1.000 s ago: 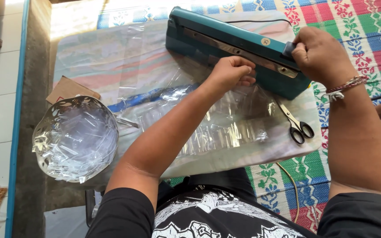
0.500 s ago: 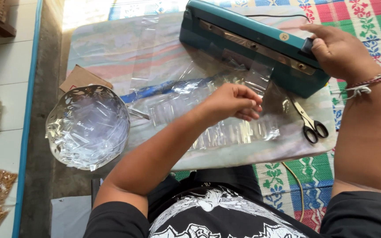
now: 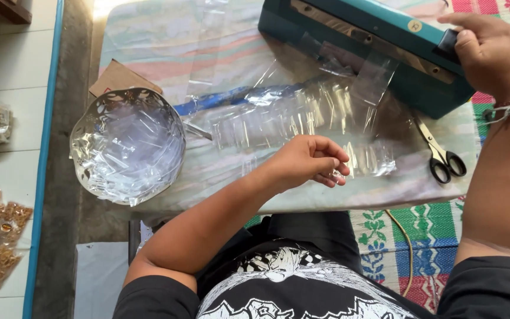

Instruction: Sealing small plastic bags using a manual impulse heat sealer on a low table.

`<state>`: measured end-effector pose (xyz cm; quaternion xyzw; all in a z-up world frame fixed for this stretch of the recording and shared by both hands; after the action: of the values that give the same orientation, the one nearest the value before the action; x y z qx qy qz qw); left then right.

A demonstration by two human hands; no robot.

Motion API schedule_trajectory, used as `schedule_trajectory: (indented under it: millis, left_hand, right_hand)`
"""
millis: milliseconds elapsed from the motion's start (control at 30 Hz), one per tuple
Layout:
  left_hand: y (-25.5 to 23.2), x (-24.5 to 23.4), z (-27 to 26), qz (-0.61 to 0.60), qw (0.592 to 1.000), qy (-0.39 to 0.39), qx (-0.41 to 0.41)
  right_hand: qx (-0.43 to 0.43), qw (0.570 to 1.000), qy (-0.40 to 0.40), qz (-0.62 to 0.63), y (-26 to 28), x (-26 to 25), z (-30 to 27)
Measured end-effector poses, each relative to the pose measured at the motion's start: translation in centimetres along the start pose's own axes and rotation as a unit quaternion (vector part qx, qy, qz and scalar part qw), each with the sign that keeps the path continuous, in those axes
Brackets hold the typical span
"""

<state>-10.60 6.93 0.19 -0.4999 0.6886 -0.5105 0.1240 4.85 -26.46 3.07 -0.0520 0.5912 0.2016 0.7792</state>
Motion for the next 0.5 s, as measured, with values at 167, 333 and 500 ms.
schedule_trajectory:
  millis: [167, 333, 500]
  left_hand:
    - [1.5, 0.0, -0.6, -0.013, 1.0, -0.004, 0.018]
    - [2.1, 0.0, -1.9, -0.033, 0.999, -0.014, 0.01]
    - [2.3, -0.2, -2.4, -0.047, 0.998, -0.013, 0.025]
  right_hand:
    - [-0.036, 0.999, -0.029, -0.01, -0.5, 0.5, -0.4]
    - [-0.093, 0.992, -0.059, 0.057, -0.4, 0.9, -0.5]
    - [-0.088, 0.991, -0.039, 0.088, -1.0, 1.4, -0.4]
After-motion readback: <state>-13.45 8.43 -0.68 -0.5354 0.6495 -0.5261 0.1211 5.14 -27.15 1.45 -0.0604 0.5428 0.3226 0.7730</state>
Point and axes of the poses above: each hand's wrist, its own z-axis towards the middle knuckle, its own x-axis out of the palm, y = z × x, the point moved 4 cm from there along z, towards the middle knuckle, and after that the axes turned 1 degree about x, right-handed, at the moved point
